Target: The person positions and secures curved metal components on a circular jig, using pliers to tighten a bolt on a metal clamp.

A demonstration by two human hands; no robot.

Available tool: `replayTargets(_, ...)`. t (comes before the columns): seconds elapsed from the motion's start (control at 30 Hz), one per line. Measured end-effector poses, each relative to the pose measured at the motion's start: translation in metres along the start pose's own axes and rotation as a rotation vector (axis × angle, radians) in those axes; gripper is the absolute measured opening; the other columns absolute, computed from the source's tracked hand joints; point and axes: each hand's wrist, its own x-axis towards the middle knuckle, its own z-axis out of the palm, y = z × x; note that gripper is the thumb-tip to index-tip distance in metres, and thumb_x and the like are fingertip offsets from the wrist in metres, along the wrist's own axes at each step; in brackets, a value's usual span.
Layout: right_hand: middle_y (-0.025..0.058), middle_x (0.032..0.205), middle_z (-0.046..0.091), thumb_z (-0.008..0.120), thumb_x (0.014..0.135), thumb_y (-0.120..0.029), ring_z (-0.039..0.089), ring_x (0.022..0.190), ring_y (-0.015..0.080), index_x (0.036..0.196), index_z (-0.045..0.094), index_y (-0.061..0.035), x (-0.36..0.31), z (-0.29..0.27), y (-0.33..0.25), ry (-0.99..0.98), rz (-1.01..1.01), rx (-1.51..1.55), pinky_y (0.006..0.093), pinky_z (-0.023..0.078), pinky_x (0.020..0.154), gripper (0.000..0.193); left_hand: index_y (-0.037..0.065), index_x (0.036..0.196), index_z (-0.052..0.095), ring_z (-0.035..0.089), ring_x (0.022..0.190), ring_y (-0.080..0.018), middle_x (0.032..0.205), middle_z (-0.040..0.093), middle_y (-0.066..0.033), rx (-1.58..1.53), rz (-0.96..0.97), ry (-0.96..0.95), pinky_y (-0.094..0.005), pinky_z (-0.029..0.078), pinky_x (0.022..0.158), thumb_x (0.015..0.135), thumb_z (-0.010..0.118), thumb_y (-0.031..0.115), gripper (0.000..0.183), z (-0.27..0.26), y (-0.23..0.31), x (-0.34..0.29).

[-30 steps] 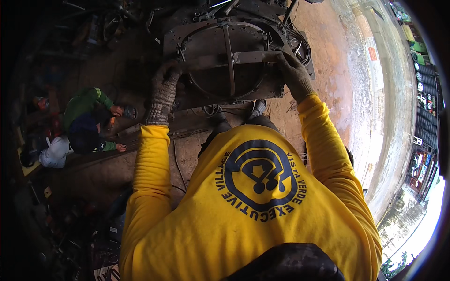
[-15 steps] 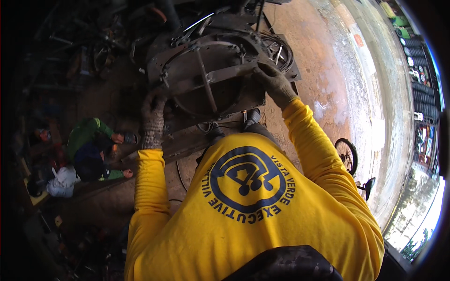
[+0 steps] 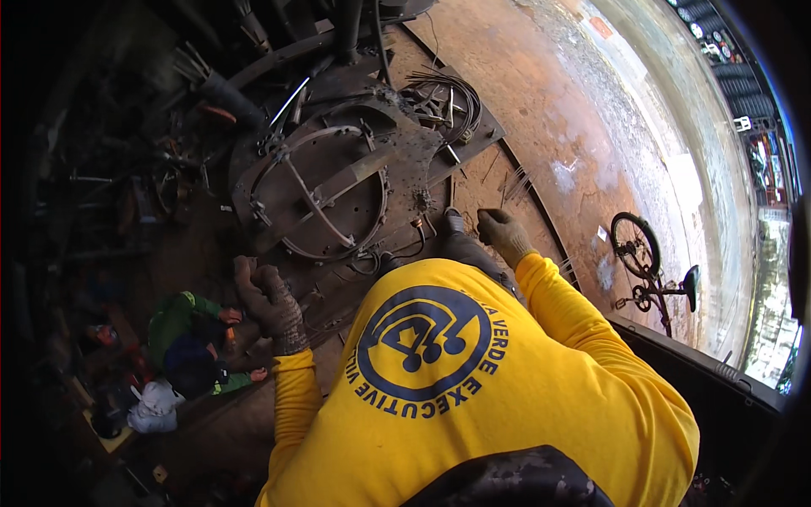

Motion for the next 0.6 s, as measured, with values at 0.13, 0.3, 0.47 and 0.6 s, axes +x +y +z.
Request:
replayTargets(0.13, 0.0114, 0.111, 0.07, 0.058, 0.093, -0.041, 0.066, 0.091, 0.019, 0.128, 0.062, -0.0053, -0.003, -0.012, 0.011, -0.071, 0.068, -0.199, 0.0299, 0.051, 0.083, 0.05, -0.004, 0.125, 0.054, 0.057, 0.083, -0.0175, 0.096, 0.06, -0.007, 0.089, 0.086, -0.152, -0.0337, 0.049, 0.083, 0.092, 0.062, 0.01, 0.037, 0.012, 0.062, 0.012)
replayTargets(0.3, 0.0105, 0.109, 0.07, 0.058, 0.092, -0.041, 0.067, 0.09, 0.0209, 0.127, 0.063, -0.0058, 0.049, -0.05, 0.038, -0.072, 0.034, -0.421, 0.0323, 0.051, 0.083, 0.049, -0.002, 0.122, 0.058, 0.062, 0.089, -0.0322, 0.103, 0.063, -0.0175, 0.337, 0.552, -0.365, -0.0412, 0.05, 0.082, 0.093, 0.061, 0.015, 0.034, 0.061, 0.126, 0.02)
replayTargets(0.47, 0.0099, 0.095, 0.071, 0.059, 0.093, -0.036, 0.065, 0.075, 0.0171, 0.12, 0.064, 0.001, 0.1, -0.094, 0.06, -0.098, 0.102, -0.166, 0.0306, 0.052, 0.068, 0.046, 0.002, 0.121, 0.06, 0.062, 0.097, -0.0383, 0.113, 0.063, -0.0203, 0.428, 0.489, -0.599, -0.0455, 0.05, 0.086, 0.092, 0.064, 0.021, 0.035, 0.143, 0.144, 0.006)
replayTargets(0.6, 0.0097, 0.086, 0.069, 0.06, 0.092, -0.036, 0.065, 0.071, 0.0164, 0.114, 0.066, 0.0012, 0.135, -0.135, 0.1, -0.134, 0.25, -0.28, 0.0305, 0.051, 0.064, 0.044, 0.001, 0.121, 0.06, 0.06, 0.102, -0.0356, 0.111, 0.064, -0.0183, 0.447, 0.289, -0.444, -0.0443, 0.049, 0.089, 0.09, 0.066, 0.025, 0.04, 0.192, 0.101, -0.02)
